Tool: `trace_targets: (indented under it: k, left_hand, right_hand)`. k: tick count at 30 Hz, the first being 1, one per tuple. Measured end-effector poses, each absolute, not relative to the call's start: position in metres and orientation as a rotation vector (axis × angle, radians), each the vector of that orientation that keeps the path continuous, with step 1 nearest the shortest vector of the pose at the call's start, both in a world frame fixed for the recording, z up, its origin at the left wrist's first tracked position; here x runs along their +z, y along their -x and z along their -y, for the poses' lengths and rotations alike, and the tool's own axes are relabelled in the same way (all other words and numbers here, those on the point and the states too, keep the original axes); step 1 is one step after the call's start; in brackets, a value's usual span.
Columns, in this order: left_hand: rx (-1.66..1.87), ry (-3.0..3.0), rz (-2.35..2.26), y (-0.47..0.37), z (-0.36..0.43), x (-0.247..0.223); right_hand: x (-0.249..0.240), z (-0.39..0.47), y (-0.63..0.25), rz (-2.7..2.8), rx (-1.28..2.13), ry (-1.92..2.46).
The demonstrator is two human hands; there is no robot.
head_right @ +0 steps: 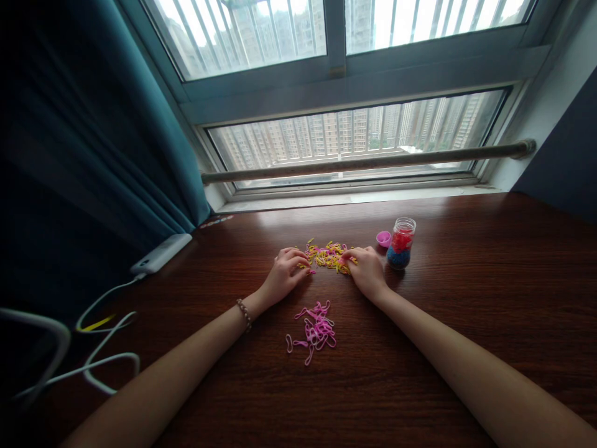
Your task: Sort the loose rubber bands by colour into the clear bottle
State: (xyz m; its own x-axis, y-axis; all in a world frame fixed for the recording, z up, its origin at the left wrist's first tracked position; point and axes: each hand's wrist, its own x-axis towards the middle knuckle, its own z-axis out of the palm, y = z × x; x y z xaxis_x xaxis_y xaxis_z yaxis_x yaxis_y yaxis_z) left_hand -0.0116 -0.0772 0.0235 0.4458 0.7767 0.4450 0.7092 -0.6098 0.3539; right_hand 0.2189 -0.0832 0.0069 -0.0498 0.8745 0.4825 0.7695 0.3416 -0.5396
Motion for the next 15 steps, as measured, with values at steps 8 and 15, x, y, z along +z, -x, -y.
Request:
trace_targets:
  k: [8, 15]
  left_hand:
    - [0.782, -2.777, -1.196, 0.009, 0.082, 0.021]
    - [0.787, -2.740, -1.157, 0.009, 0.082, 0.024]
  right_hand:
    - [0.015, 0.087, -0.216, 1.675, 0.141, 1.357]
    - [0.032, 0.113, -0.198, 2.139, 0.316, 0.788]
